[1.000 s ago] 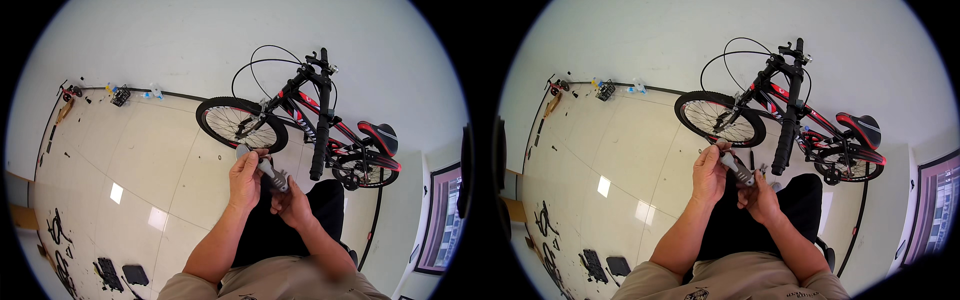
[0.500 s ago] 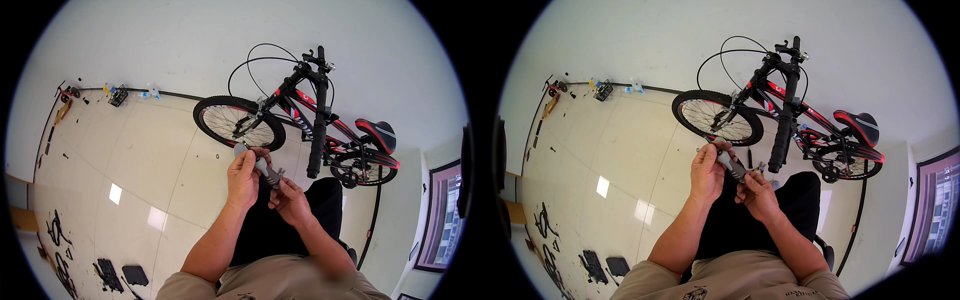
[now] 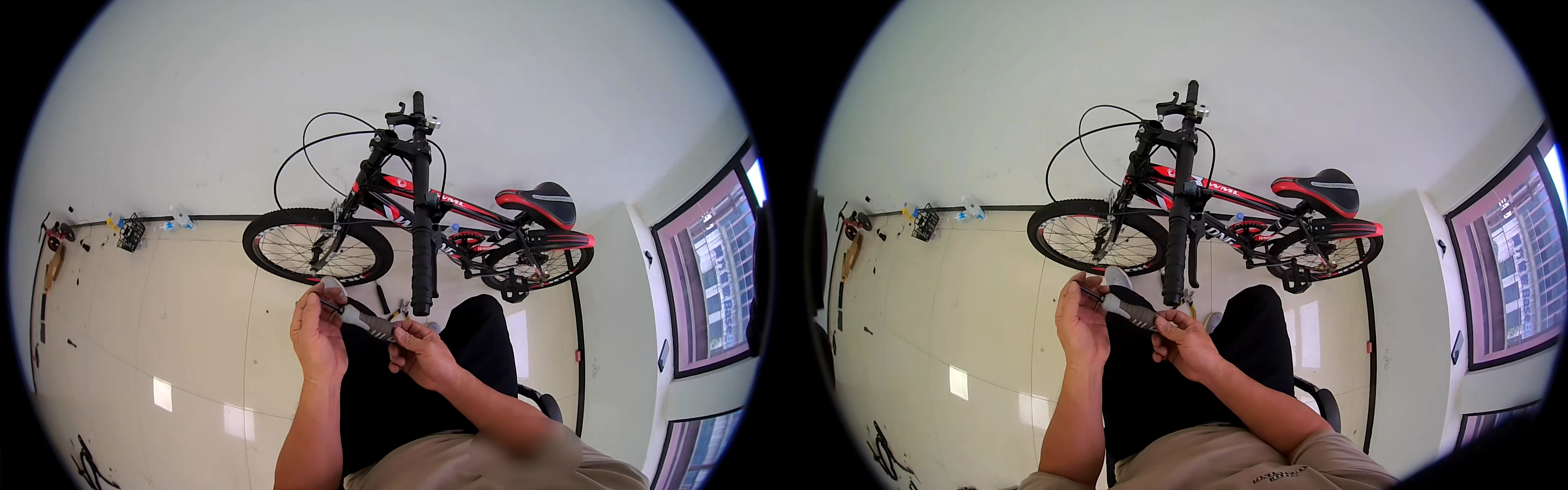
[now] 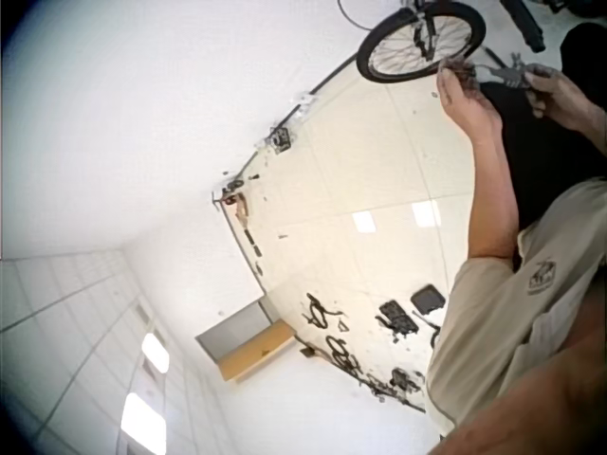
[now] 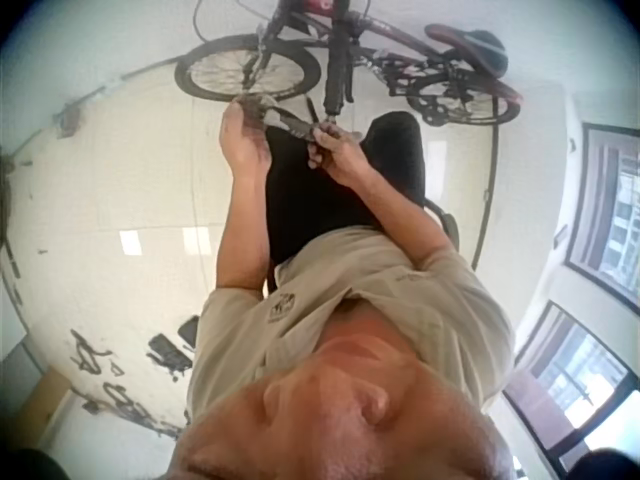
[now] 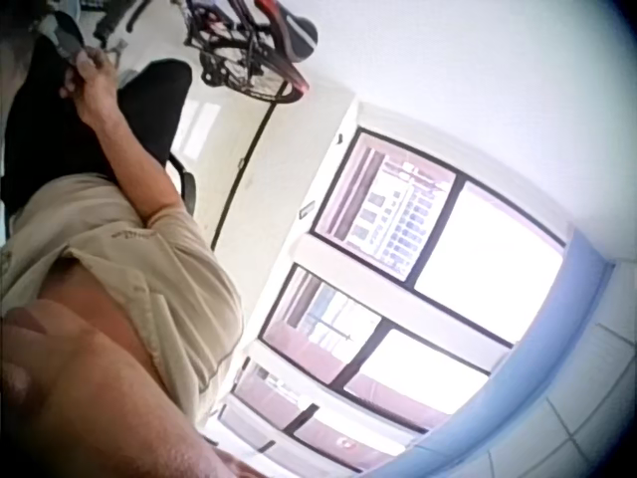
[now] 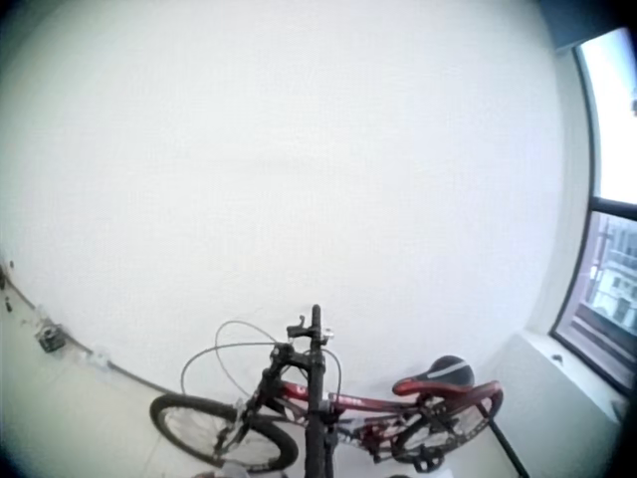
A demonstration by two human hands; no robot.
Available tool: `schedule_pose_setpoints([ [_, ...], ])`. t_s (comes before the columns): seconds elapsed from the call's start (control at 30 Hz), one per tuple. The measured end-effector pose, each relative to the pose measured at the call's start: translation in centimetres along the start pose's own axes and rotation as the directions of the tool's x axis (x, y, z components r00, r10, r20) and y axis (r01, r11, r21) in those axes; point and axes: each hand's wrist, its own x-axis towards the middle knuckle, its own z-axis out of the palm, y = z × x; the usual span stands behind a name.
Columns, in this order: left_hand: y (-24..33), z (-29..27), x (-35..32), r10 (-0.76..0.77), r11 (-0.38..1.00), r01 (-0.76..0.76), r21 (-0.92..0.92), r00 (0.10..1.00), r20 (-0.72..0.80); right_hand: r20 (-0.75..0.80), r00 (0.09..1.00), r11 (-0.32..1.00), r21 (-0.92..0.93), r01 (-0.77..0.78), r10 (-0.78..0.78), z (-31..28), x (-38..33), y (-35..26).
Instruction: The person assembles a bicycle by attaching the handlebar stem to the frame and tightening bolts with a screwdriver. They also adjust the front wheel and brake cables while seated.
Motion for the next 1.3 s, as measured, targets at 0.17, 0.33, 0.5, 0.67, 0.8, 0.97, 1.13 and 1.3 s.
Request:
schedule_pose_setpoints([
  [0.17, 0.4, -0.4, 0.0, -0.040, 0.999, 0.041, 0.013, 0.997, -0.062, -0.050, 0.999, 1.000, -0.015, 0.011, -0.012, 0.4, -0.4, -0.1],
  [0.33, 0.1, -0.5, 0.1, 0.010, 0.988, 0.007, 0.152, 0.994, -0.111, -0.067, 0.990, 0.987, -0.114, 0.117, -0.125, 0.1, -0.6, 0.0],
  [0.5, -0.5, -0.2, 0.0, 0.024, 0.989, -0.007, 0.148, 0.993, -0.114, -0.033, 0.988, 0.984, -0.099, 0.146, -0.150, -0.9, -0.7, -0.2],
  [0.67, -1.1, -0.3, 0.4, 0.076, 0.991, -0.056, 0.120, 0.983, -0.168, -0.079, 0.992, 0.987, -0.136, 0.089, -0.101, -0.8, -0.4, -0.3],
  [0.8, -0.7, -0.6, 0.5, 0.077, 0.979, -0.039, 0.202, 0.980, -0.185, -0.089, 0.962, 0.928, -0.301, 0.221, -0.257, 0.4, -1.0, 0.3],
  [0.97, -1.8, -1.9, 1.6, 0.115, 0.976, -0.097, 0.193, 0.990, -0.085, -0.063, 0.975, 0.969, -0.148, 0.200, -0.211, -0.1, -0.1, 0.8],
  [1.13, -2.3, -2.3, 1.0, 0.142, 0.974, -0.141, 0.180, 0.990, 0.007, -0.037, 0.982, 0.974, -0.140, 0.178, -0.184, -0.1, -0.3, 0.6],
  [1.3, -2.6, -1.5, 1.0, 0.090, 0.980, -0.093, 0.173, 0.996, 0.026, 0.009, 0.973, 0.953, -0.195, 0.230, -0.233, 0.4, -0.6, 0.3],
])
